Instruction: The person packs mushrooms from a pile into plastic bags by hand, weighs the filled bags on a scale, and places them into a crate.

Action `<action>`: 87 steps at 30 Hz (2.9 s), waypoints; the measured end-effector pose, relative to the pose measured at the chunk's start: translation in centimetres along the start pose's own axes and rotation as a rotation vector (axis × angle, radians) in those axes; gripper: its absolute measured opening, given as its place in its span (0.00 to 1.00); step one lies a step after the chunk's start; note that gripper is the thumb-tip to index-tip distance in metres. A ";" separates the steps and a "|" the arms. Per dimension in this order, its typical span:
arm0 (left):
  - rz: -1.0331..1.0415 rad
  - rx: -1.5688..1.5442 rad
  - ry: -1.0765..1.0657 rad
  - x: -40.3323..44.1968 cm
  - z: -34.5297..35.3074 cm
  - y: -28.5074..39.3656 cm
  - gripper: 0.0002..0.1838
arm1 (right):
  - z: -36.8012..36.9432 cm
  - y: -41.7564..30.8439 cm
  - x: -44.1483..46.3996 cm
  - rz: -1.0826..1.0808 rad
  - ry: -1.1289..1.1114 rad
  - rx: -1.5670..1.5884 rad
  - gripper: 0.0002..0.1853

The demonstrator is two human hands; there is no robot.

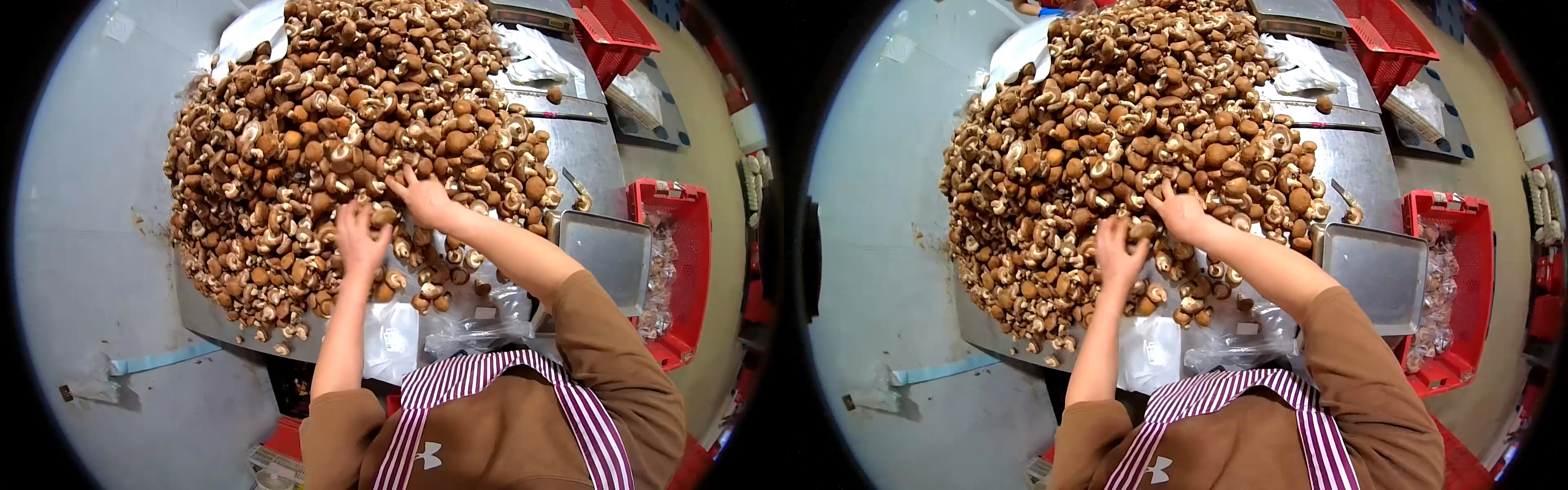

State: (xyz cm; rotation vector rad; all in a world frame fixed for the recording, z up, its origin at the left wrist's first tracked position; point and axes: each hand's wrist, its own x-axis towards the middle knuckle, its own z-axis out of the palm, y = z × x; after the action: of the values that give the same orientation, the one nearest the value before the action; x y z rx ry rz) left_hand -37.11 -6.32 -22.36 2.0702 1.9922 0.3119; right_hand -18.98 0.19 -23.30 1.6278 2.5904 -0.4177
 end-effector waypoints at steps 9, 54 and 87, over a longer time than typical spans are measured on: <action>0.351 -0.226 0.100 -9.2 3.2 3.7 0.20 | 0.9 2.4 -11.1 -0.101 -0.135 0.216 0.38; 0.281 -0.303 -0.278 -5.5 1.2 5.2 0.48 | -2.7 5.2 -8.0 -0.032 -0.291 0.259 0.35; -0.160 -0.797 -0.234 0.8 3.6 -1.5 0.33 | -3.6 4.6 -0.8 0.002 -0.328 0.244 0.41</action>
State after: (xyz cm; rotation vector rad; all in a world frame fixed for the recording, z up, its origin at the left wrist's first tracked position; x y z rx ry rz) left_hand -37.35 -5.62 -26.22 1.3655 1.5232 0.6638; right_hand -14.20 2.23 -20.56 1.4737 2.3653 -0.9458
